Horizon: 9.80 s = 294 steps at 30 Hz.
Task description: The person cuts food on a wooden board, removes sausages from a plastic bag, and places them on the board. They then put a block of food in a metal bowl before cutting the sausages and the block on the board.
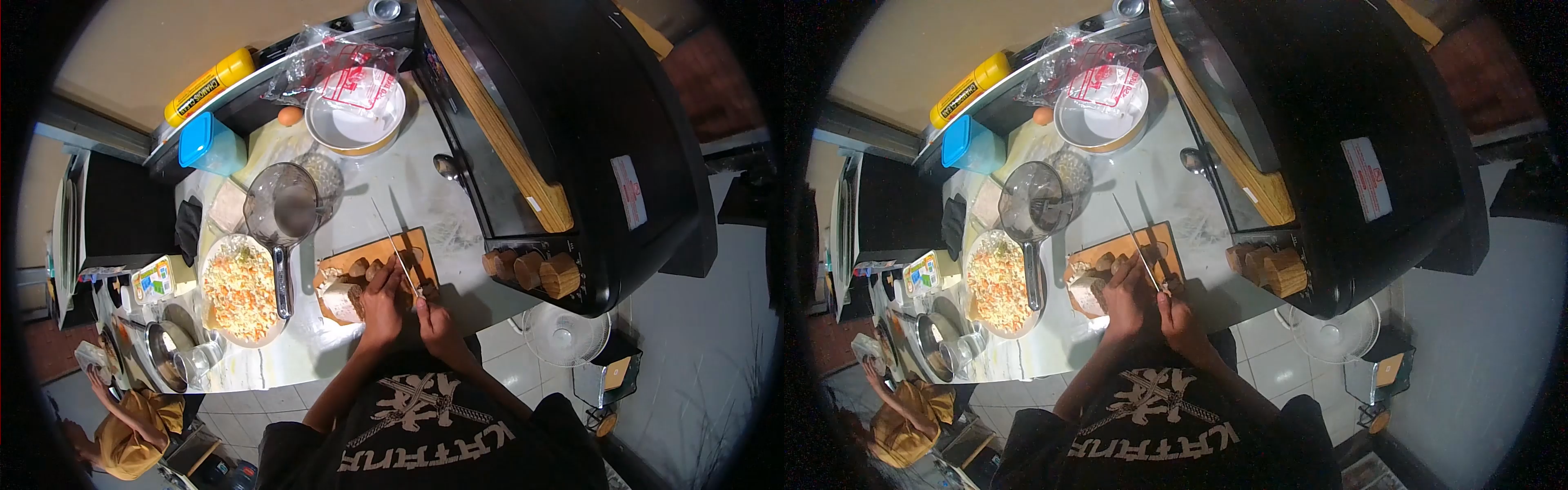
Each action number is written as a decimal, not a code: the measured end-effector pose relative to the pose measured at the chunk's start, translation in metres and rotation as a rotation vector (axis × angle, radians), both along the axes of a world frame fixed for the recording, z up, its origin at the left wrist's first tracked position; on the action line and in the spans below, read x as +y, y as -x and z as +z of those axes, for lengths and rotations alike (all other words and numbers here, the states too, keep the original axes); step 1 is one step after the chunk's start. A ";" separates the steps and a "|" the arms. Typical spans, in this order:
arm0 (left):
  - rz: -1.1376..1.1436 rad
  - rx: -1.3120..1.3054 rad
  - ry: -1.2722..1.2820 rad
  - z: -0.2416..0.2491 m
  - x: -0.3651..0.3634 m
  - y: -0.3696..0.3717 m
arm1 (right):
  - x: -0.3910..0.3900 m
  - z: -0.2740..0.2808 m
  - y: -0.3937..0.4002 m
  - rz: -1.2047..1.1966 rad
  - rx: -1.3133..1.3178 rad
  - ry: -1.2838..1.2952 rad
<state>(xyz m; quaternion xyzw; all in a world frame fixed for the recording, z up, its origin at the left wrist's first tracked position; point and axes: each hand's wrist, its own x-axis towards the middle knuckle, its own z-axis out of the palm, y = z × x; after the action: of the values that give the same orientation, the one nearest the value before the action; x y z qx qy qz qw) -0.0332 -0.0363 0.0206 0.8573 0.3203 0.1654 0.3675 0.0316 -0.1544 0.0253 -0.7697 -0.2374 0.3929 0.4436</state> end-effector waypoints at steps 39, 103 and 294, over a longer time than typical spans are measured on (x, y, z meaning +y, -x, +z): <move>-0.088 0.075 0.027 -0.004 0.006 0.003 | 0.015 -0.003 -0.002 0.047 -0.140 0.229; -0.046 -0.032 0.069 0.008 0.002 0.004 | -0.020 -0.043 0.008 0.248 -1.173 -0.188; 0.166 -0.161 0.018 0.017 0.004 -0.007 | -0.010 -0.049 0.009 -0.092 -0.570 -0.326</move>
<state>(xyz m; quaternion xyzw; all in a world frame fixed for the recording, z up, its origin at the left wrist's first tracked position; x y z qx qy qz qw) -0.0263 -0.0322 0.0373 0.8084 0.3609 0.2607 0.3850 0.0222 -0.1649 -0.0239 -0.7774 -0.3768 0.0980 0.4941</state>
